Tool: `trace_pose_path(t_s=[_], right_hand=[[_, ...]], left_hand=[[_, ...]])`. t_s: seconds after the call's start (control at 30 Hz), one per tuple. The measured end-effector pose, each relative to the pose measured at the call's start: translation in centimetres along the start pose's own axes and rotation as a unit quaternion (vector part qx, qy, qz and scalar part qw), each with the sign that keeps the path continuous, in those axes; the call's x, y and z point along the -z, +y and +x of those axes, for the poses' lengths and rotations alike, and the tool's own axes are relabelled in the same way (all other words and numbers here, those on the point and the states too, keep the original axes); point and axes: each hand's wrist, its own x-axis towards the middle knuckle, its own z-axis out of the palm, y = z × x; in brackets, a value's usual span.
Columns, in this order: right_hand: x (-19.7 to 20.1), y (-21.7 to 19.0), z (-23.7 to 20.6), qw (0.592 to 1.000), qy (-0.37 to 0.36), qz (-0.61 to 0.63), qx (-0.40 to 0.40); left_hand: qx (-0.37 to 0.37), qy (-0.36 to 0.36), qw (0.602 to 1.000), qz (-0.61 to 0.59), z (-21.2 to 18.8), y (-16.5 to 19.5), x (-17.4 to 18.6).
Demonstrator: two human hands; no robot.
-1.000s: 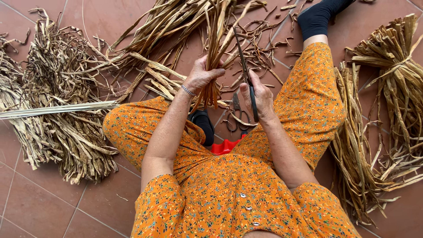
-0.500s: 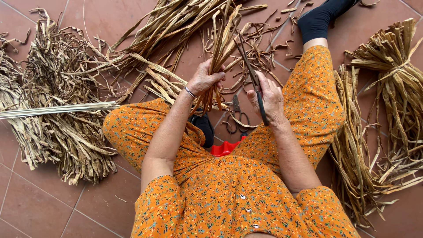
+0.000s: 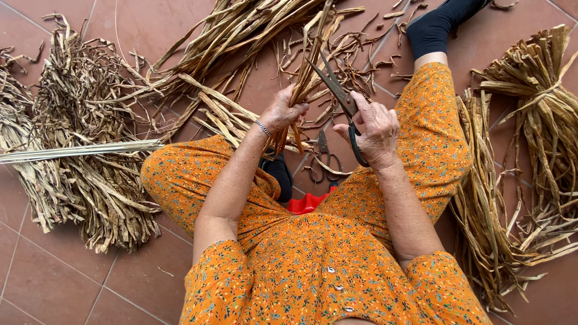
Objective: The person sits cross-legged on a tiled floor and repeatedly gathers bundles of dried plant material, aligns them, and trims the ends with shears. Trimmed pieces are set aside, and the process continues with additional bundles.
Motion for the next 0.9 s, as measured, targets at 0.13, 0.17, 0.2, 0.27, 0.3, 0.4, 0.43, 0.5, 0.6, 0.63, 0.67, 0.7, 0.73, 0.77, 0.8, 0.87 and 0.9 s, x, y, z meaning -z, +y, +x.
trace_pose_path(t_s=[0.13, 0.17, 0.2, 0.27, 0.3, 0.4, 0.43, 0.5, 0.6, 0.63, 0.67, 0.7, 0.73, 0.77, 0.8, 0.87, 0.9], right_hand=[[-0.4, 0.6, 0.0, 1.000, 0.024, -0.013, 0.014], [-0.4, 0.8, 0.0, 1.000, 0.024, -0.009, 0.017], [-0.4, 0.9, 0.0, 0.999, 0.024, -0.006, 0.020], [-0.4, 1.2, 0.2, 1.000, 0.017, -0.012, 0.019], [-0.4, 1.3, 0.2, 1.000, 0.013, -0.014, 0.017], [0.2, 1.6, 0.8, 0.999, 0.028, -0.034, 0.020], [0.5, 1.7, 1.0, 0.999, 0.024, -0.037, 0.030], [1.2, 2.1, 1.4, 0.998, 0.016, -0.042, 0.049], [1.8, 2.5, 1.6, 0.995, -0.026, -0.065, 0.077], [1.8, 2.6, 1.5, 0.995, -0.050, -0.051, 0.063], [1.6, 2.7, 1.3, 0.995, -0.073, -0.037, 0.049], [1.2, 2.8, 1.1, 0.995, -0.096, -0.023, 0.036], [0.8, 2.8, 0.8, 0.995, -0.098, -0.006, 0.034], [0.2, 2.8, 0.3, 0.994, -0.101, 0.012, 0.032], [-0.3, 2.9, -0.1, 0.994, -0.104, 0.030, 0.030], [-1.7, 2.7, -0.9, 0.995, -0.093, 0.029, 0.021], [-2.3, 2.6, -1.3, 0.996, -0.087, 0.028, 0.016]], left_hand=[[-0.004, -0.025, 1.000, -0.016, 0.0, -0.2, 0.3], [-0.012, -0.032, 0.999, -0.014, 0.1, -0.3, 0.3], [-0.020, -0.039, 0.999, -0.012, 0.1, -0.3, 0.3], [-0.021, -0.048, 0.999, 0.006, 0.1, -0.3, 0.3], [-0.022, -0.052, 0.998, 0.015, 0.1, -0.3, 0.1], [-0.004, -0.059, 0.997, 0.053, -0.1, -0.3, 0.0], [-0.015, -0.066, 0.996, 0.062, -0.2, -0.3, 0.0], [-0.035, -0.080, 0.993, 0.081, -0.3, -0.2, 0.0], [-0.035, -0.096, 0.993, 0.058, -0.3, 0.0, 0.1], [-0.026, -0.098, 0.993, 0.060, -0.3, 0.0, 0.2], [-0.019, -0.099, 0.993, 0.061, -0.3, 0.0, 0.3], [-0.011, -0.100, 0.993, 0.063, -0.2, 0.0, 0.4], [-0.004, -0.096, 0.994, 0.059, -0.2, 0.0, 0.4], [0.004, -0.092, 0.994, 0.056, -0.2, -0.1, 0.4], [0.011, -0.087, 0.995, 0.052, -0.2, -0.2, 0.4], [0.011, -0.083, 0.995, 0.054, -0.2, -0.4, 0.3], [0.009, -0.081, 0.995, 0.056, -0.2, -0.4, 0.3]])
